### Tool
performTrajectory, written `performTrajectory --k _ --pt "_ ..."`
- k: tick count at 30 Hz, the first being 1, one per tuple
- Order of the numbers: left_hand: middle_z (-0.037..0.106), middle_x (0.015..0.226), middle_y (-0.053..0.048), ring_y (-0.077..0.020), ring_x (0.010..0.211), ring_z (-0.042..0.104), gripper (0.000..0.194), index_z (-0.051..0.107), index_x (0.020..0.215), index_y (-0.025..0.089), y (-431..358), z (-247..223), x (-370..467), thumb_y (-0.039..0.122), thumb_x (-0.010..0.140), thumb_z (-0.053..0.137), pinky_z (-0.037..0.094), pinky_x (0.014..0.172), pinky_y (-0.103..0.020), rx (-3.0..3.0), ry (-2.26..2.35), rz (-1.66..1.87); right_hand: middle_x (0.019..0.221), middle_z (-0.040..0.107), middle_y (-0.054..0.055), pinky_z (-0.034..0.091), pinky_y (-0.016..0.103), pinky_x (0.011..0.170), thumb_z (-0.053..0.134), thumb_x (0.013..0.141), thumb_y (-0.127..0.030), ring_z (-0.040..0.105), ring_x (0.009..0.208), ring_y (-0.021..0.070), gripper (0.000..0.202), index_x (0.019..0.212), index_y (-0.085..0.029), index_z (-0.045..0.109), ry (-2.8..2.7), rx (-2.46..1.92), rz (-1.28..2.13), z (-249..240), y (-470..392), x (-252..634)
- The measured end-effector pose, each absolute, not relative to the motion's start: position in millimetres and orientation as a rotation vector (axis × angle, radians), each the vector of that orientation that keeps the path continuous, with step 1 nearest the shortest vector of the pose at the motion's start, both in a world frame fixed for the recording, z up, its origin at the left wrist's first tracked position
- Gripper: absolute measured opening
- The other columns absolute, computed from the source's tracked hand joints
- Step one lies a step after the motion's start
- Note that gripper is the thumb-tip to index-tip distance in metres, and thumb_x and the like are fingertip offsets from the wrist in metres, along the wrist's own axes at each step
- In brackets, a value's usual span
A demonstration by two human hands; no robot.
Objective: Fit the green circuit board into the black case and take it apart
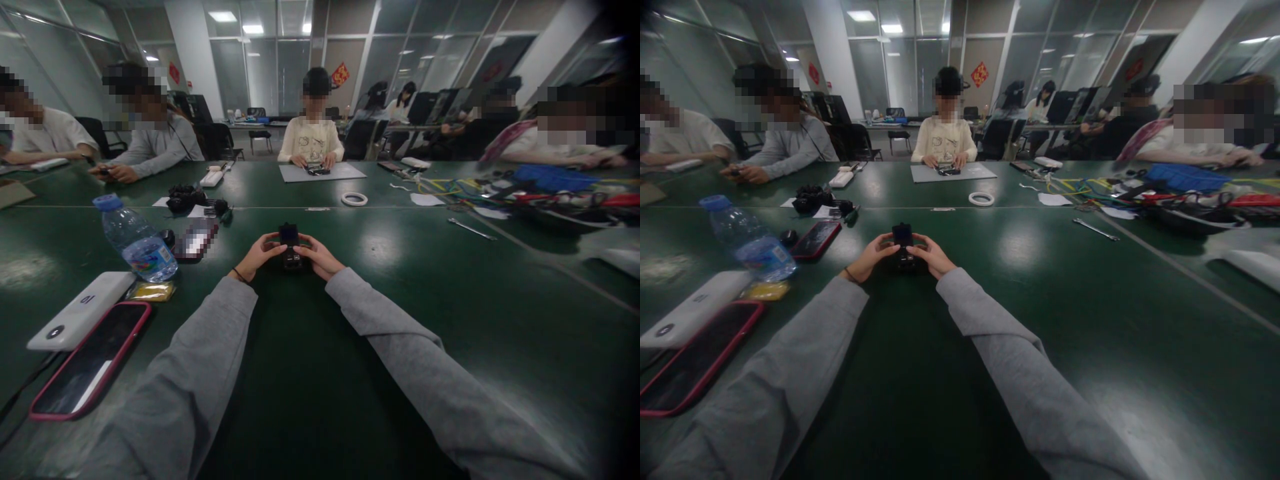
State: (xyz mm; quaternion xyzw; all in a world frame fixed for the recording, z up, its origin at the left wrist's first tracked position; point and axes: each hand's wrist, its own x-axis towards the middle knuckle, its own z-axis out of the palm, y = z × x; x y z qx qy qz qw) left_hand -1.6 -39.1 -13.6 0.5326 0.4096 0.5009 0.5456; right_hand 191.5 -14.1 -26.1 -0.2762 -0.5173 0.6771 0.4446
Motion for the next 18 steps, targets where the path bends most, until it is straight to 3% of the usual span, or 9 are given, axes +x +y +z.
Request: performTrajectory --k 18 --pt "0.063 0.095 -0.006 -0.019 0.094 0.059 0.06 0.052 0.118 0.016 -38.7 -12.0 -2.1 0.032 0.065 0.075 0.042 0.092 -0.039 1.281 1.002 1.229 0.1 0.06 0.004 0.042 0.041 0.095 0.077 0.067 -0.037 0.056 0.099 0.0206 0.064 0.122 -0.023 0.048 -1.376 -0.715 1.6 -24.3 -17.4 190.7"
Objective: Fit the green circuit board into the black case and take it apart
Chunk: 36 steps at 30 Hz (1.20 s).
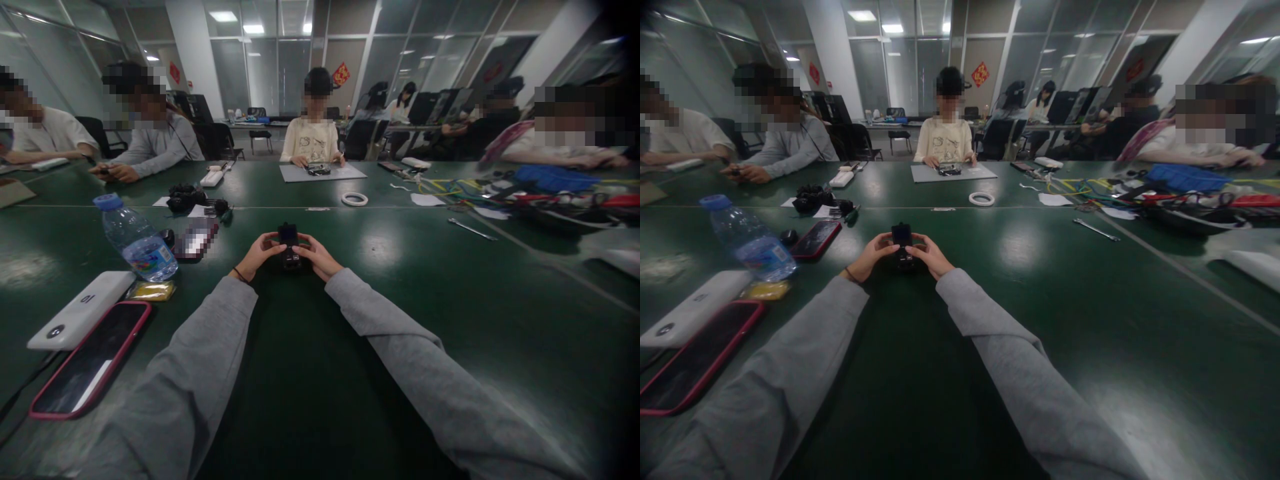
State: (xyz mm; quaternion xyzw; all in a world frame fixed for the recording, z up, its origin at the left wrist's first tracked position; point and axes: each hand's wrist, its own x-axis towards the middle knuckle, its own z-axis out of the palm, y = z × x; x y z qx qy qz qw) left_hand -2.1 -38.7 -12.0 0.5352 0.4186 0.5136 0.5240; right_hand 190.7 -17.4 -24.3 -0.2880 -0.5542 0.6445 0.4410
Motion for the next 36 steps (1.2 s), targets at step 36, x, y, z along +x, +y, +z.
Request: performTrajectory --k 36 --pt "0.063 0.092 -0.004 -0.0187 0.087 0.061 0.071 0.045 0.124 0.019 -38.5 -13.2 1.6 0.037 0.063 0.077 0.046 0.084 -0.037 1.244 1.052 1.232 0.096 0.061 0.003 0.041 0.041 0.095 0.076 0.068 -0.044 0.057 0.096 0.0202 0.059 0.116 -0.023 0.049 -1.438 -0.741 1.521 -25.6 -21.0 182.4"
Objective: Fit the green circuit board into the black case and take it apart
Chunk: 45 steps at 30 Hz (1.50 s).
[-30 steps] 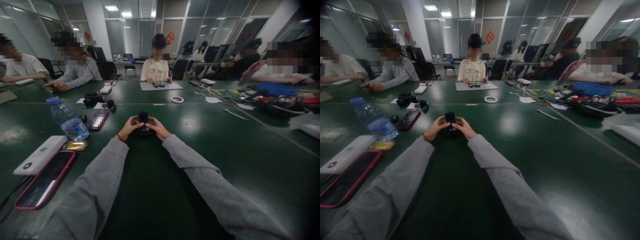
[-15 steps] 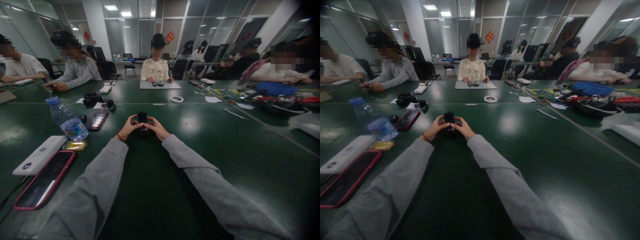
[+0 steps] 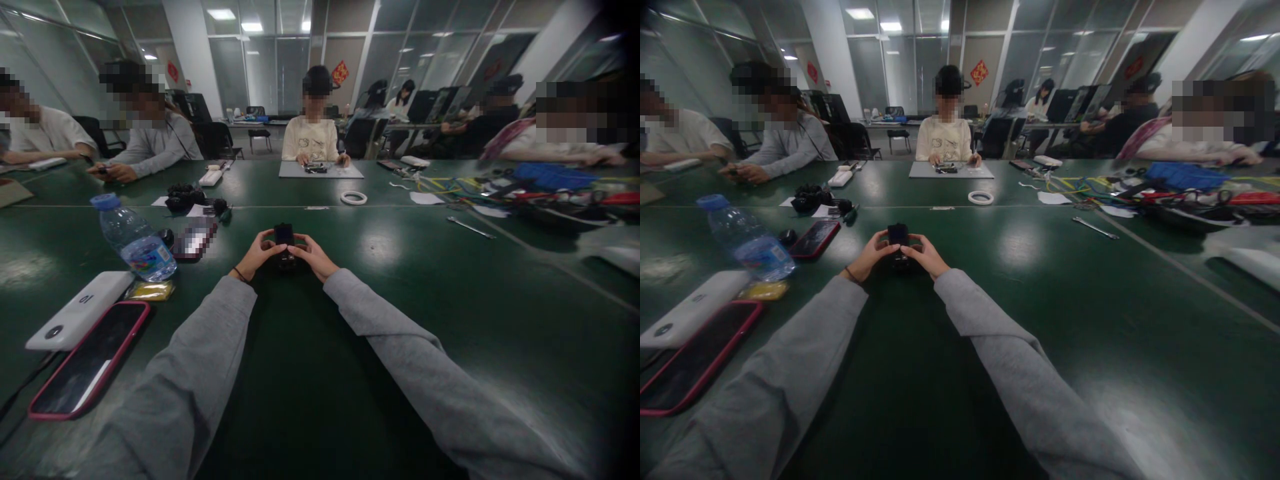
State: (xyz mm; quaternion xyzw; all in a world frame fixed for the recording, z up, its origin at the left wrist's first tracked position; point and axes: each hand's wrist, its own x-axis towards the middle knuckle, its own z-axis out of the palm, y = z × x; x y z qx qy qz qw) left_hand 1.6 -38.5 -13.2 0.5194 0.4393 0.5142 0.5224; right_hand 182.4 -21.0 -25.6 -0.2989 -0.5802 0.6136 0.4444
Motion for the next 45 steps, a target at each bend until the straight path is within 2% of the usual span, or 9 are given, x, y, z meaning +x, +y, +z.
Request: performTrajectory --k 6,13,18,20,26,31,35,41,45 --pt "0.065 0.108 -0.009 -0.0226 0.105 0.058 0.057 0.051 0.121 0.019 -35.3 -14.0 0.2 0.05 0.075 0.064 0.042 0.092 -0.038 1.193 1.072 1.298 0.1 0.059 0.005 0.044 0.04 0.089 0.07 0.073 -0.046 0.055 0.097 0.022 0.061 0.123 -0.023 0.045 -1.471 -0.842 1.327 -25.0 -16.7 185.7" --pt "0.061 0.122 -0.009 -0.0229 0.123 0.048 0.053 0.051 0.12 0.021 -32.5 -15.8 -2.2 0.055 0.079 0.055 0.032 0.1 -0.039 1.195 1.145 1.35 0.118 0.049 0.011 0.033 0.049 0.093 0.06 0.079 -0.023 0.039 0.111 0.0321 0.059 0.135 -0.024 0.039 -2.063 -1.051 0.128 -8.0 -25.6 200.8" --pt "0.061 0.121 -0.009 -0.0208 0.12 0.049 0.051 0.052 0.118 0.02 -33.6 -15.0 0.1 0.051 0.078 0.059 0.033 0.1 -0.036 1.172 1.133 1.388 0.116 0.046 0.011 0.033 0.044 0.092 0.056 0.079 -0.007 0.036 0.113 0.03 0.057 0.131 -0.027 0.044 -2.352 -1.045 -0.174 -9.6 -37.8 197.9" --pt "0.062 0.119 -0.01 -0.0201 0.117 0.052 0.052 0.052 0.118 0.018 -33.4 -15.5 0.1 0.047 0.076 0.064 0.034 0.101 -0.036 1.167 1.098 1.377 0.116 0.045 0.011 0.034 0.042 0.091 0.056 0.081 -0.009 0.036 0.113 0.0295 0.053 0.129 -0.027 0.046 -2.381 -1.044 -0.206 -11.7 -40.1 196.4" --pt "0.064 0.113 -0.01 -0.0185 0.109 0.057 0.051 0.054 0.115 0.015 -29.4 -20.6 -1.7 0.039 0.073 0.069 0.037 0.102 -0.037 1.187 1.004 1.376 0.121 0.046 0.013 0.036 0.043 0.093 0.049 0.092 -0.039 0.037 0.114 0.029 0.05 0.136 -0.019 0.037 -2.198 -1.042 -0.138 -13.9 -45.1 195.3" --pt "0.064 0.113 -0.01 -0.019 0.108 0.058 0.047 0.056 0.114 0.015 -27.9 -23.0 -1.3 0.037 0.074 0.067 0.038 0.103 -0.039 1.229 1.015 1.336 0.12 0.048 0.013 0.038 0.045 0.093 0.043 0.093 -0.038 0.041 0.112 0.0288 0.044 0.132 -0.016 0.04 -1.95 -1.14 -0.079 -21.8 -36.0 198.0" --pt "0.064 0.113 -0.01 -0.0196 0.108 0.058 0.046 0.057 0.112 0.015 -26.4 -26.1 -1.1 0.031 0.071 0.07 0.039 0.102 -0.04 1.28 1.036 1.311 0.11 0.053 0.012 0.043 0.043 0.088 0.045 0.093 -0.044 0.051 0.101 0.0254 0.043 0.126 -0.016 0.044 -1.864 -1.174 0.159 -34.9 -21.1 202.5" --pt "0.063 0.112 -0.01 -0.0192 0.107 0.058 0.048 0.057 0.113 0.014 -23.3 -30.9 -4.5 0.031 0.071 0.07 0.041 0.101 -0.04 1.318 1.026 1.308 0.112 0.055 0.011 0.044 0.045 0.088 0.071 0.076 -0.041 0.052 0.104 0.0275 0.056 0.12 -0.019 0.047 -2.075 -1.129 0.304 -41.9 -15.5 204.0" --pt "0.063 0.114 -0.011 -0.0191 0.108 0.057 0.047 0.056 0.113 0.014 -23.9 -29.4 -4.5 0.033 0.072 0.069 0.04 0.102 -0.039 1.334 1.037 1.312 0.108 0.055 0.009 0.045 0.045 0.086 0.073 0.075 -0.037 0.053 0.101 0.0267 0.054 0.119 -0.021 0.046 -2.09 -1.089 0.324 -39.9 -15.6 204.5"
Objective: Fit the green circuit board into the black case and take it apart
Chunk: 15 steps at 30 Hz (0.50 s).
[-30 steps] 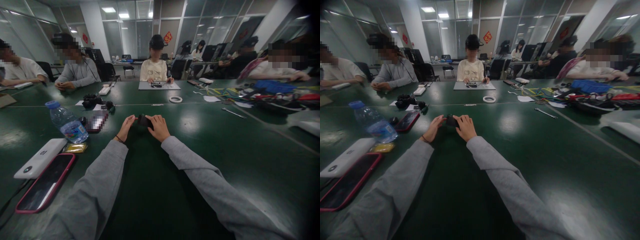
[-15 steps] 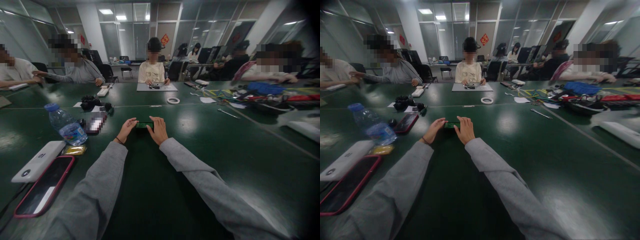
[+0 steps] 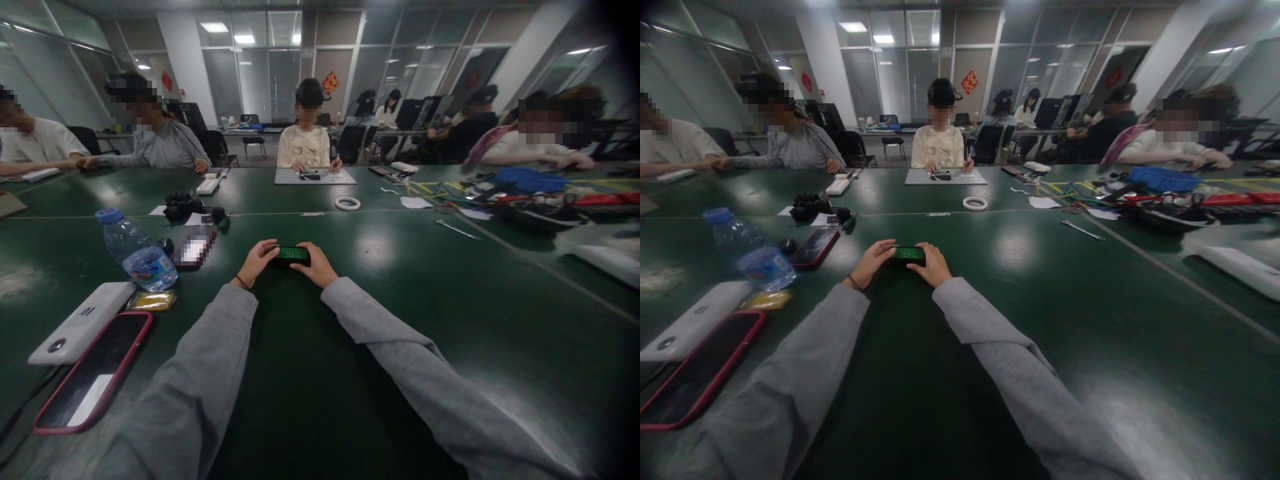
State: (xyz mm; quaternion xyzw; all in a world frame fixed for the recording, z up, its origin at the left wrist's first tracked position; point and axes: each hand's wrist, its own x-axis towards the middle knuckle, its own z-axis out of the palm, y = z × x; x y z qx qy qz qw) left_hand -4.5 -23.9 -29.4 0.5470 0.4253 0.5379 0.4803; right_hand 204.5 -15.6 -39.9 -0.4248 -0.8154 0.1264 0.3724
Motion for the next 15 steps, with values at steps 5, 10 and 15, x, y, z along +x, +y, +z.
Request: performTrajectory --k 5,10,15 --pt "0.062 0.114 -0.012 -0.0199 0.109 0.057 0.046 0.058 0.111 0.013 -23.8 -27.0 -1.4 0.037 0.073 0.068 0.041 0.1 -0.038 1.355 1.074 1.311 0.11 0.053 0.008 0.045 0.045 0.087 0.074 0.074 -0.031 0.052 0.102 0.0265 0.053 0.119 -0.022 0.045 -2.107 -1.007 0.3 -36.9 -17.2 204.5" --pt "0.064 0.11 -0.01 -0.0184 0.102 0.059 0.049 0.058 0.109 0.013 -26.2 -23.6 1.6 0.044 0.072 0.067 0.043 0.095 -0.035 1.287 1.098 1.322 0.114 0.051 0.007 0.044 0.043 0.093 0.071 0.077 -0.027 0.052 0.107 0.0246 0.051 0.12 -0.024 0.043 -2.0 -0.932 0.246 -28.6 -25.2 203.1" --pt "0.066 0.1 -0.009 -0.0141 0.08 0.062 0.055 0.057 0.11 0.013 -29.8 -19.0 1.6 0.05 0.071 0.067 0.046 0.077 -0.03 1.28 1.154 1.297 0.114 0.05 0.008 0.045 0.042 0.094 0.07 0.078 -0.025 0.051 0.109 0.0251 0.051 0.121 -0.023 0.043 -1.968 -0.895 0.131 -21.2 -32.1 201.4"
